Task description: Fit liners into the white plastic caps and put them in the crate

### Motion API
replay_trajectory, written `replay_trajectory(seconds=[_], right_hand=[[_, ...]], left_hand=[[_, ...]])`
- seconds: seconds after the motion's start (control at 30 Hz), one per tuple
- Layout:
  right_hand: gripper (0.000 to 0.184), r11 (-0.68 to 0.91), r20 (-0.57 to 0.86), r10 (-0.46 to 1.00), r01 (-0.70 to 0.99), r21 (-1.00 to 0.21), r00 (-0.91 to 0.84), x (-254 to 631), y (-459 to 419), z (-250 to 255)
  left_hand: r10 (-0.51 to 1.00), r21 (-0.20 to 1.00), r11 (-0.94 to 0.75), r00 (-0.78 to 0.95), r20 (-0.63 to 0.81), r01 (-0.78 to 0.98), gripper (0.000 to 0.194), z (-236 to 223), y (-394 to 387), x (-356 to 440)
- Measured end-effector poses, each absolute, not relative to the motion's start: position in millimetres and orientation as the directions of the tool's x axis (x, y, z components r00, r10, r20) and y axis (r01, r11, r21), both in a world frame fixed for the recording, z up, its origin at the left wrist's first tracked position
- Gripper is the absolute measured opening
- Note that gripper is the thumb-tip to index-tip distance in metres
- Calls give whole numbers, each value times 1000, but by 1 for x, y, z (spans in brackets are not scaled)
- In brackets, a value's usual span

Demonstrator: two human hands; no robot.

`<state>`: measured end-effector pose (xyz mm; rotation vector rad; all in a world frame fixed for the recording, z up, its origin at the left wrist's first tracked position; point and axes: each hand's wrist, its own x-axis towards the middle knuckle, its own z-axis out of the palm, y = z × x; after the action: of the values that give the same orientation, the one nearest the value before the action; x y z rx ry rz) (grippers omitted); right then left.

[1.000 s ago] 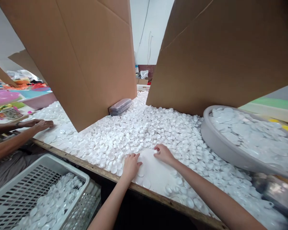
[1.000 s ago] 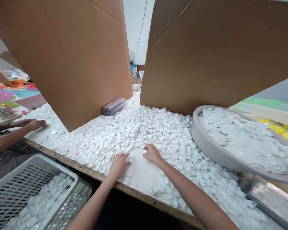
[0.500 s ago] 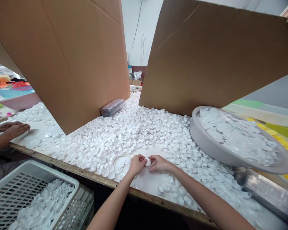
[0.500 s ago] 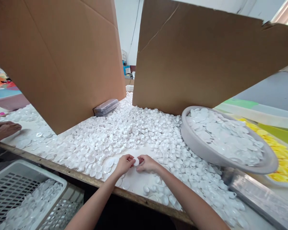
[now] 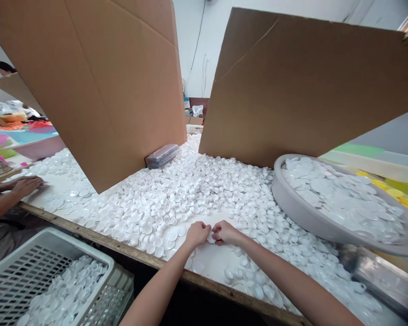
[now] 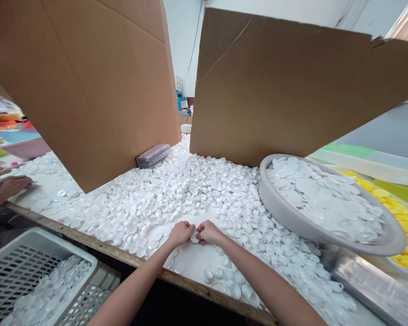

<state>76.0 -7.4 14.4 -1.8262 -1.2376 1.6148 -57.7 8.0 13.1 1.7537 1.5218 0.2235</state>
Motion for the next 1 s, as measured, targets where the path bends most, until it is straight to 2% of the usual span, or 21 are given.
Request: replay_trajectory(seconds=[0.13, 0.23, 0.47, 0.57, 0.8, 0.9, 1.0], right_hand=[[13, -552, -598, 796, 294, -780, -91, 78, -8, 17], [15, -562, -621, 773, 316, -764, -130, 85, -8, 16], [17, -609, -771, 573, 484, -628, -279, 93, 17, 19], [18, -617, -790, 528, 499, -609, -312, 93, 21, 16], [25, -578, -670, 730, 398, -712, -139, 94, -4, 8], [23, -536, -634, 752, 393, -747, -179, 93, -7, 11], [18, -418, -551, 788, 417, -807, -275, 84, -4, 21]], left_hand=[[971, 410, -187, 231, -61, 893, 33, 16, 8, -42], [967, 326, -237, 254, -9, 915, 31, 12, 4, -36], [961, 369, -245, 275, -31, 897, 28, 2, 8, -37], [955, 381, -257, 294, -42, 888, 28, 1, 8, -38], [959, 379, -258, 283, -9, 889, 25, 8, 6, -37], [946, 356, -309, 325, 17, 882, 26, 13, 2, -34], [937, 355, -327, 350, -1, 876, 26, 21, -3, -38]])
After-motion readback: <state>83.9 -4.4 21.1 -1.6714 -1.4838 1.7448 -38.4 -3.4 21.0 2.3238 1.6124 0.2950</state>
